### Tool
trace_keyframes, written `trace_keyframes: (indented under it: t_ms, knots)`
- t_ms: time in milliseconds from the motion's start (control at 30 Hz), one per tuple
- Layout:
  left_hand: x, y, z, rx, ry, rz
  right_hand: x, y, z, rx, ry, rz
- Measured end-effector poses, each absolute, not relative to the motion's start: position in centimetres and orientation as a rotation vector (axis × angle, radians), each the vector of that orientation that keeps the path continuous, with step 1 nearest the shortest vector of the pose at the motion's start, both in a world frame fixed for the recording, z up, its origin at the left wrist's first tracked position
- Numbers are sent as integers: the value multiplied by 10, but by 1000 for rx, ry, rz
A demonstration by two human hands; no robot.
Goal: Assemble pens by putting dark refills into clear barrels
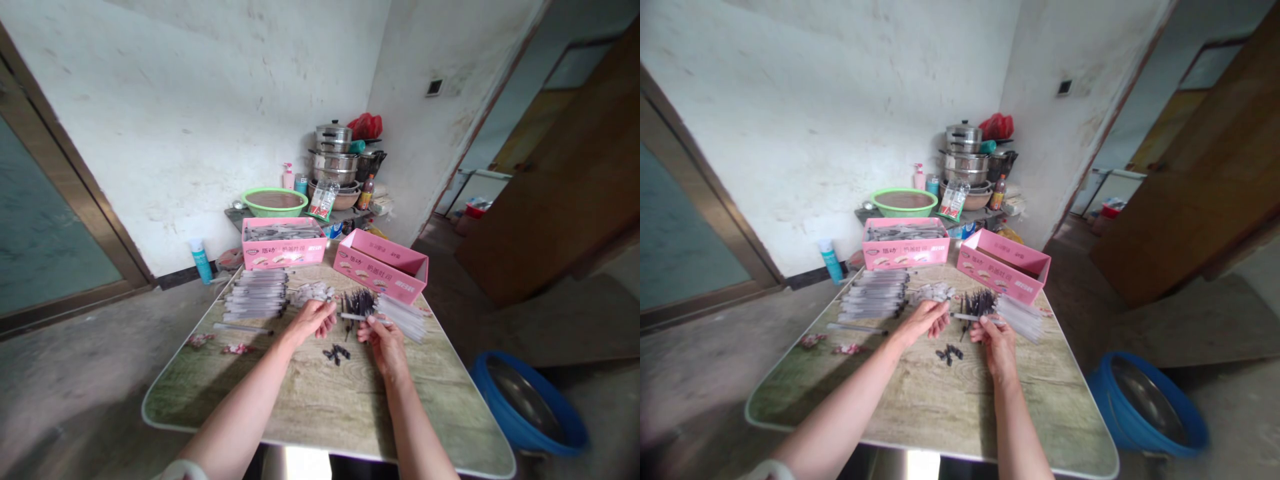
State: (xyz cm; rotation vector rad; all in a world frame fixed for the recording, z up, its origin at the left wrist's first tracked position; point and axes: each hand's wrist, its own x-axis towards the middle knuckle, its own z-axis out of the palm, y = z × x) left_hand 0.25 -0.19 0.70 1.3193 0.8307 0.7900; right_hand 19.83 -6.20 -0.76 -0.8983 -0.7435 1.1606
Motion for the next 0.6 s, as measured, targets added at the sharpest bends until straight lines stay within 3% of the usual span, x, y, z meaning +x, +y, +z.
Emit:
trace_keyframes:
  t_ms: [600]
  knots:
    - [5,-2,9,1353,725,863,198,-62,-6,-908,-742,1152]
